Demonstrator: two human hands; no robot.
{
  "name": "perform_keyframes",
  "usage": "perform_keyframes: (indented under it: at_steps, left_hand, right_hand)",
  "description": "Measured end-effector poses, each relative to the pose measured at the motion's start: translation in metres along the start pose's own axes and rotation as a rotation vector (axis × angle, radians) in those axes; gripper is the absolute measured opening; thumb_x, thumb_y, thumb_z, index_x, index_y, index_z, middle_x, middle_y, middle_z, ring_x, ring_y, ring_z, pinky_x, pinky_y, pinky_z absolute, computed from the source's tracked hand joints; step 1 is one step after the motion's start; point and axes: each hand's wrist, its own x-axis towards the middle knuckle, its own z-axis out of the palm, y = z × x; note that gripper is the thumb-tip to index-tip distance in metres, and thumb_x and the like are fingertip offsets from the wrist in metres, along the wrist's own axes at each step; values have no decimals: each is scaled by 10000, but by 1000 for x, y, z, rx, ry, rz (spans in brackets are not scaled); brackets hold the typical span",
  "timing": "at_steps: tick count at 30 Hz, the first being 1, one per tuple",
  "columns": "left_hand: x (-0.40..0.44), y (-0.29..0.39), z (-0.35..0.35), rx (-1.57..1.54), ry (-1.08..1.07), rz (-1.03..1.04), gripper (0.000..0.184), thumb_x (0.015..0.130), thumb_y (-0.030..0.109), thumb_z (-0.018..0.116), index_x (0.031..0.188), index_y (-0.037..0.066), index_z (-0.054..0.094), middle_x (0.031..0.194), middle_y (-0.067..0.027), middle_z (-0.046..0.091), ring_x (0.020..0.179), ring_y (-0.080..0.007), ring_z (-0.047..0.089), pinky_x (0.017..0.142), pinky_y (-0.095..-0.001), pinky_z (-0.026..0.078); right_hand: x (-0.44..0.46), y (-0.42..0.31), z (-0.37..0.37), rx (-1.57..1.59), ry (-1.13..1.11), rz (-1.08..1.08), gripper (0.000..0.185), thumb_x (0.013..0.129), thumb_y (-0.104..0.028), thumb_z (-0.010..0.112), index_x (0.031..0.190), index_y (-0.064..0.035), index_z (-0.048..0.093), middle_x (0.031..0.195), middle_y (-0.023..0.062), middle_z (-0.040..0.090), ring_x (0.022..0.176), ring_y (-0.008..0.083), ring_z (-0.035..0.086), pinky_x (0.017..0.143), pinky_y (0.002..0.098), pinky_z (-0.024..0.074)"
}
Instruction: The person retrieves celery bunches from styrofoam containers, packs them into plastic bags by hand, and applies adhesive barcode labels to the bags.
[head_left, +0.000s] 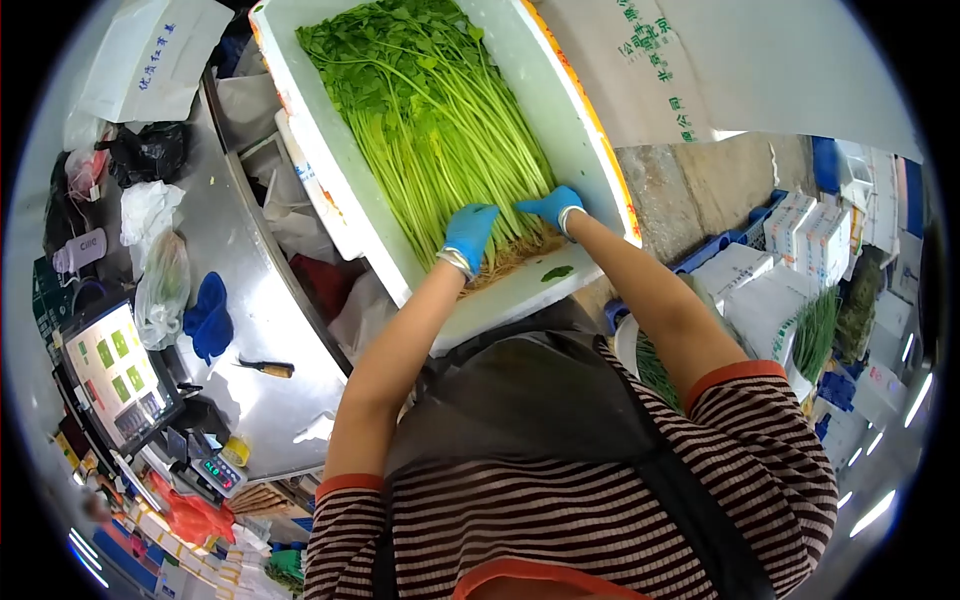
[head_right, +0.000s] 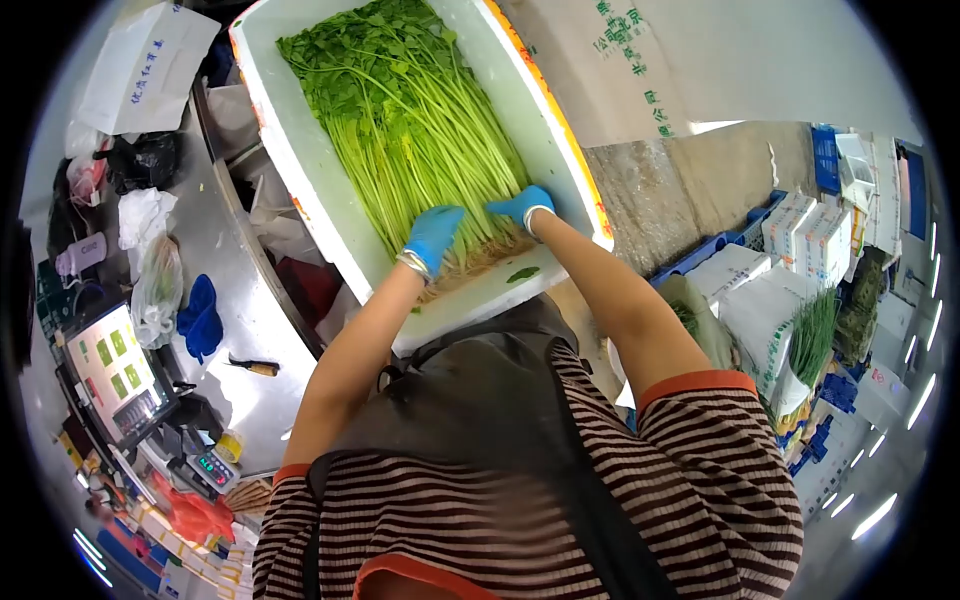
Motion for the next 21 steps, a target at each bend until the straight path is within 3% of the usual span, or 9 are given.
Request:
perform_keyframes:
  at_steps: [4,5,8,12,15,18,19,21]
  left_hand:
    - [-14,9,-8,-155,-5,-73,499,868,344,621,1205,-24,621,1104,-193,667,952,-303,652,805,-360,531]
    - [-9,0,-7,-164,6,-29,494,867,341,621,1200,-23,624,1090,-189,670,942,-301,654,806,-358,530]
    - [1,-13,-10,-117,34,49,474,863,333,623,1179,-20,638,1069,-181,677,932,-294,656,825,-357,521]
    - [-14,5,-19,-42,17,100,442,855,334,617,1119,-17,665,1091,-189,675,978,-305,647,872,-371,500]
    - [-34,42,-15,281,46,305,426,869,338,595,1117,-1,661,1156,-195,651,1015,-334,630,913,-394,483]
    - [-34,63,7,704,82,677,401,880,317,572,1140,22,649,1165,-181,644,1040,-355,612,929,-415,473]
    - [-35,75,13,788,-20,763,372,887,295,563,1153,46,640,1139,-164,650,1059,-345,604,936,-436,464]
    - [-21,86,32,971,-121,902,368,898,331,550,1136,73,660,1130,-144,661,1060,-327,614,961,-415,448]
  right_hand:
    - [21,13,3,-262,-19,-90,823,626,-595,822,1069,80,660,1011,201,692,863,300,663,773,383,531]
    - [15,-3,-9,-390,-145,-18,837,635,-607,805,1096,75,655,1103,225,668,992,320,654,832,398,530]
    - [8,-5,6,-663,-118,-104,878,651,-615,786,1165,77,620,1185,240,631,1097,345,619,879,419,522]
    - [11,11,23,-494,3,-38,984,637,-609,798,1260,106,535,1256,253,587,1115,358,606,916,412,505]
    - [-1,13,11,-200,-11,6,989,634,-606,802,1242,128,536,1240,259,594,1098,341,615,920,397,499]
    - [-8,4,4,-150,-216,7,984,621,-618,801,1240,105,550,1227,248,605,1073,338,624,901,386,503]
    - [-16,4,1,-123,-301,-84,851,717,-567,755,1269,48,551,1227,212,617,1057,331,627,912,388,489]
    - [38,39,40,-480,-225,-546,797,811,-560,650,1369,-20,471,1358,189,520,1212,285,523,1040,368,368]
